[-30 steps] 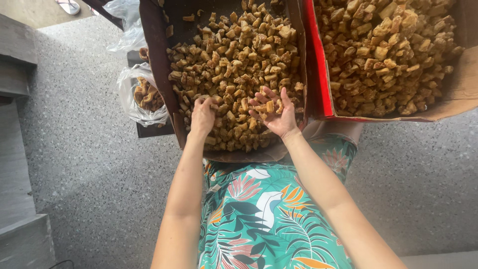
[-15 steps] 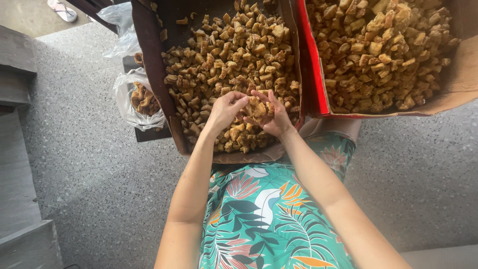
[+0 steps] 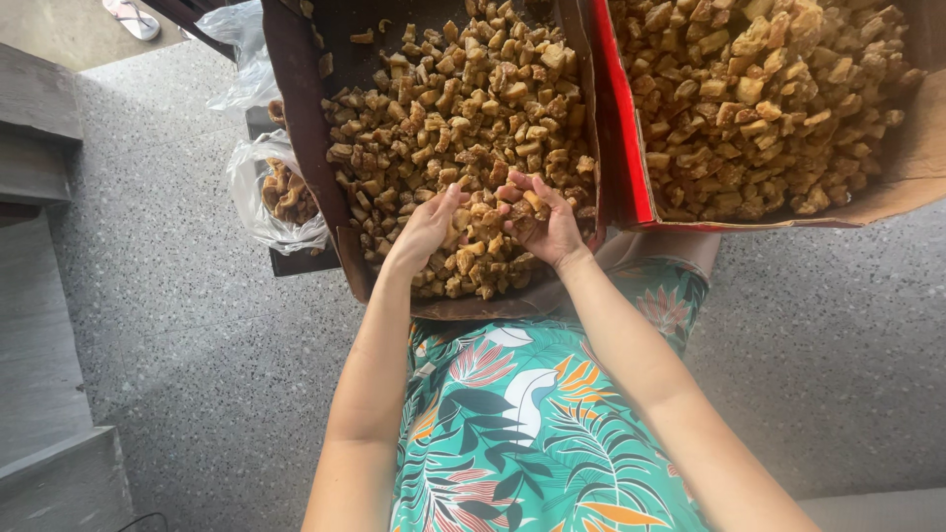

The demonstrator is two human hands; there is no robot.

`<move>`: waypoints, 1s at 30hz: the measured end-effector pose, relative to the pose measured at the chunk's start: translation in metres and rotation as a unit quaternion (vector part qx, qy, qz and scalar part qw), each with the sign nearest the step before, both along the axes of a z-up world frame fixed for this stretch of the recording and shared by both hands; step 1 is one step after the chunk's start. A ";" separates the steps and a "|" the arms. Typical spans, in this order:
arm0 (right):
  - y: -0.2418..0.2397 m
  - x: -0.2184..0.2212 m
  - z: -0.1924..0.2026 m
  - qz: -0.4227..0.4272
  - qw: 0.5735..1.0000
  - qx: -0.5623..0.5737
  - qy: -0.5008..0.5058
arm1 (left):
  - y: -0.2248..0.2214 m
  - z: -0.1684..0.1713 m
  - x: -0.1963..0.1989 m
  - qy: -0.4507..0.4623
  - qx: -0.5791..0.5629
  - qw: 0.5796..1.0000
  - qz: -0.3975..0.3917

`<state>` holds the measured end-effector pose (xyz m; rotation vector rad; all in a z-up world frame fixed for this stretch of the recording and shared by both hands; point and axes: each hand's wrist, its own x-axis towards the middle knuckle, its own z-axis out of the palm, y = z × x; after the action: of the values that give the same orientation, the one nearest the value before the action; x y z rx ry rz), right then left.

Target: The person repeatedly scoops and sifts small dried fruit pieces between two open cardboard boxes using both hands. The person occasionally picks up individual pieces to inspect them before returning them to the box. The task continues without a visible final state or destination for the sorted items.

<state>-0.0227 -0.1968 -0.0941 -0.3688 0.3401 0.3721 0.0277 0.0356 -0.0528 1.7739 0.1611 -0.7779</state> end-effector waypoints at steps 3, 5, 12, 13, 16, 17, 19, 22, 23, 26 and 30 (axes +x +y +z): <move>0.004 -0.002 0.008 0.023 0.998 -0.056 -0.005 | 0.007 -0.005 -0.004 0.066 -0.080 0.994 0.042; 0.005 -0.004 0.011 0.035 0.995 -0.088 0.000 | 0.007 -0.001 -0.007 0.110 -0.127 0.983 0.069; 0.005 -0.003 0.005 0.068 0.991 -0.105 -0.040 | -0.005 0.031 -0.011 0.126 -0.281 0.948 0.075; 0.006 -0.002 0.004 0.073 0.990 -0.102 -0.058 | -0.008 0.034 -0.010 0.130 -0.293 0.945 0.065; 0.006 -0.004 -0.001 0.089 0.987 -0.087 -0.106 | -0.015 0.040 -0.009 0.141 -0.310 0.938 0.069; 0.005 -0.004 -0.001 0.095 0.985 -0.082 -0.121 | -0.017 0.040 -0.008 0.141 -0.303 0.940 0.073; 0.004 -0.005 -0.003 0.094 0.985 -0.081 -0.116 | -0.018 0.039 -0.006 0.139 -0.290 0.943 0.086; 0.003 -0.005 -0.007 0.096 0.983 -0.092 -0.123 | -0.014 0.029 -0.008 0.181 -0.335 0.918 0.109; 0.002 -0.006 -0.008 0.097 0.982 -0.098 -0.127 | -0.014 0.024 -0.009 0.192 -0.380 0.895 0.134; 0.002 -0.008 -0.014 0.060 0.993 -0.024 -0.103 | -0.011 0.013 -0.008 0.216 -0.469 0.833 0.199; 0.002 -0.009 -0.016 0.037 0.995 -0.049 -0.081 | -0.013 0.022 -0.009 0.144 -0.370 0.895 0.202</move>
<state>-0.0314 -0.1943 -0.1106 -0.5055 0.1874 0.3964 0.0182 0.0224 -0.0310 0.8550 0.3655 -0.6679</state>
